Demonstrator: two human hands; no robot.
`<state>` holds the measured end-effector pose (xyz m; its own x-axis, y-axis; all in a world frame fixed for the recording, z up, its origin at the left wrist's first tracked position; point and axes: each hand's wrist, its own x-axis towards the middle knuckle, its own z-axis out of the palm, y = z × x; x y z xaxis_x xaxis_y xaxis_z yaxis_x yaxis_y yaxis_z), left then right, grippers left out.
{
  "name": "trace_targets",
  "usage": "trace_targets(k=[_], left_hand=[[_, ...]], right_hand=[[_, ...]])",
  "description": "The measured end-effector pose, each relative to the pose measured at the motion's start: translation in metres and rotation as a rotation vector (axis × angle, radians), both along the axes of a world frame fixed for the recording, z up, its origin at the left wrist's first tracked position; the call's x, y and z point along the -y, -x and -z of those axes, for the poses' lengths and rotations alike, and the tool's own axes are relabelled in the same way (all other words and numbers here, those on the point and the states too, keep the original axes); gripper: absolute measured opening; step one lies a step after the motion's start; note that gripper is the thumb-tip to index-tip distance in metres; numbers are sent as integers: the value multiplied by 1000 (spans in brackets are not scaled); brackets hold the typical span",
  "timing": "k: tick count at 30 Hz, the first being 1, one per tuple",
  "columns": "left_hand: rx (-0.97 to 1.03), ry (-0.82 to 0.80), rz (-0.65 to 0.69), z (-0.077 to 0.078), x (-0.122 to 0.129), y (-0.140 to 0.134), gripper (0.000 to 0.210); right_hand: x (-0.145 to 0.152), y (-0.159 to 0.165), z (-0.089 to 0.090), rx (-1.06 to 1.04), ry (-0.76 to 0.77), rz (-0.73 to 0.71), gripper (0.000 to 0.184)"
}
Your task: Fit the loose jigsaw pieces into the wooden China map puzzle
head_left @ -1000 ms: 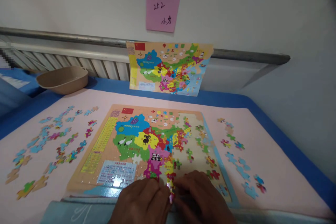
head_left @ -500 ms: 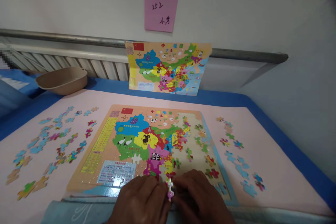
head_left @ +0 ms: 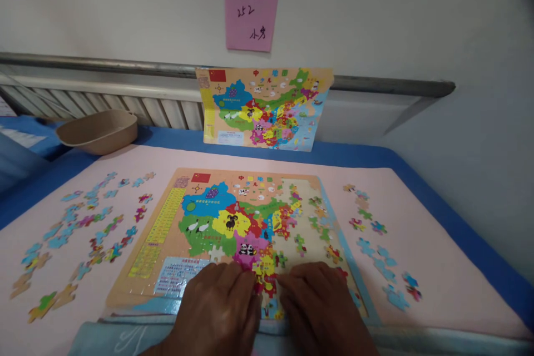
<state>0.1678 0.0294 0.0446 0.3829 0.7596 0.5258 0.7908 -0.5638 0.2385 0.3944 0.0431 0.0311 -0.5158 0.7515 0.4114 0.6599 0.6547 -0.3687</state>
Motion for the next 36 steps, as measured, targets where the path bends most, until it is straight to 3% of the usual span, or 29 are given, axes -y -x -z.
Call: trace_targets(k=[4,11,22,36], left_hand=[[-40,-10,-42,-1,-4,-3,19],[-72,17,-63,2,-6,-6,21],[-109,-12,-44,2,-7,-7,23],[-118,-1,-40,0,-8,-9,20]], right_hand=[[0,7,4,-32,-95,69,22],[-3,18,12,-163,-163,66,20],[-2,19,26,-151,-181,47,19],[-4,20,25,-150,-161,18,24]])
